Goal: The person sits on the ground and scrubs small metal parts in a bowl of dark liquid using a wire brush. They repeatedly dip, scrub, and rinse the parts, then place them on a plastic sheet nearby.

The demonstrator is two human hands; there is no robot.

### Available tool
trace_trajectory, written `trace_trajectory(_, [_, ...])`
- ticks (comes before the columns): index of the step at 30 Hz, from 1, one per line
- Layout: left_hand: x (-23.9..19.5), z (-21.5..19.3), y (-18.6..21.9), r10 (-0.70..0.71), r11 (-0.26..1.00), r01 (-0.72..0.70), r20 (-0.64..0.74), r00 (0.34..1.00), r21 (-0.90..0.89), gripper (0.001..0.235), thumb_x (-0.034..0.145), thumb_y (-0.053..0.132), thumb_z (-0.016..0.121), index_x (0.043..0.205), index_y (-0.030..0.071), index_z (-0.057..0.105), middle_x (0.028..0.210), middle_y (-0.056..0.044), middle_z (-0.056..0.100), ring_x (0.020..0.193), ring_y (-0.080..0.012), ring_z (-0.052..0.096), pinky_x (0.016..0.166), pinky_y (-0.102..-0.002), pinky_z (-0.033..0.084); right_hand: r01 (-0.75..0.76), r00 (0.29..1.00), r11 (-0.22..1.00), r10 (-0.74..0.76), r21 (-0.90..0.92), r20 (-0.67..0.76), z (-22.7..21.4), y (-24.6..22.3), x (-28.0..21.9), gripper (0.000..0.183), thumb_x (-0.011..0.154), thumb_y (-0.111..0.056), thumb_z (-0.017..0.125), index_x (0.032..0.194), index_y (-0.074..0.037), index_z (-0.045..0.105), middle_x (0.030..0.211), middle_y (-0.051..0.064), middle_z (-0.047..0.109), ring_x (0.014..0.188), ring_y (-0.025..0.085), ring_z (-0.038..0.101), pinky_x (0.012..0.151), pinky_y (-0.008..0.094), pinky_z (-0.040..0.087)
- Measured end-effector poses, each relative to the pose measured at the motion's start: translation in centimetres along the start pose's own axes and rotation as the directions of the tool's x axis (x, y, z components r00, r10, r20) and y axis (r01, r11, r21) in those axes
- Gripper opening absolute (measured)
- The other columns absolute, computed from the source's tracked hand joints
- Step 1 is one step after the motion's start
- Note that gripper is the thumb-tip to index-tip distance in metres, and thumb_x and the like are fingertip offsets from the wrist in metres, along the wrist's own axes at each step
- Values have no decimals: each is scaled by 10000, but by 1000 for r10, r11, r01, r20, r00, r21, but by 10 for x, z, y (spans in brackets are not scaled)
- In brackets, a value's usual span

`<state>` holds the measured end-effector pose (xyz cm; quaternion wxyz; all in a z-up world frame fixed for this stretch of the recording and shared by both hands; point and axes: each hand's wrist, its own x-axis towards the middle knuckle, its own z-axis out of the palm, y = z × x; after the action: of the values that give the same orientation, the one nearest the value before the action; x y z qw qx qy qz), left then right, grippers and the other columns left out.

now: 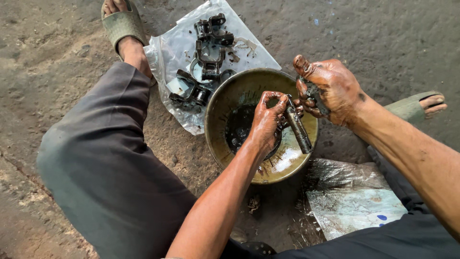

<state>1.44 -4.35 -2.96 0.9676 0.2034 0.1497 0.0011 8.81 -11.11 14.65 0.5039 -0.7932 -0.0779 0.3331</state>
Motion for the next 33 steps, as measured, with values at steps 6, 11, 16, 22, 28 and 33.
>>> trace_trajectory(6, [-6,2,6,-16,1000,16,28,999,20,160,1031,168,616,1132,128,498,1013,-150,744,874,-248,728,792,-418,576,28,999,998,-27,59,-24,3,-14,-6,556,960,-549,659,691,-73,558,564,32,504,442,143,434,405,316,334])
trace_trajectory(11, [-9,5,11,7,998,-11,64,998,64,160,1032,197,613,1135,135,508,1037,-136,754,897,-231,725,769,-395,557,28,999,991,-23,131,-42,3,-16,-9,535,941,-537,667,672,-92,537,555,34,487,413,144,412,366,319,301])
trace_trajectory(16, [-12,7,13,30,993,-39,82,996,107,152,1046,189,610,1142,122,512,1063,-141,749,922,-214,721,761,-381,544,68,996,982,-55,174,-77,0,-16,-9,550,965,-537,683,679,-102,508,571,38,476,434,135,411,374,313,293])
trace_trajectory(22, [-14,8,15,-7,1000,5,79,997,22,143,1048,168,591,1143,136,489,1094,-190,752,878,-212,704,768,-389,563,111,991,972,-94,208,-94,1,-16,-9,523,954,-538,680,703,-101,538,595,43,500,435,142,432,368,310,308])
trace_trajectory(28, [-11,5,13,0,1000,1,102,995,-9,130,1051,126,564,1149,136,479,1106,-199,748,928,-241,720,797,-392,579,146,989,945,-130,292,-74,2,-19,-13,523,979,-561,673,744,-121,517,635,33,497,455,130,432,371,302,318])
trace_trajectory(33, [-9,4,12,-1,1000,1,97,995,-6,108,1067,116,542,1142,133,467,1111,-221,737,975,-265,732,833,-421,589,184,983,913,-162,363,-90,0,-24,-17,499,976,-547,683,779,-123,510,674,32,510,488,137,460,397,297,340])
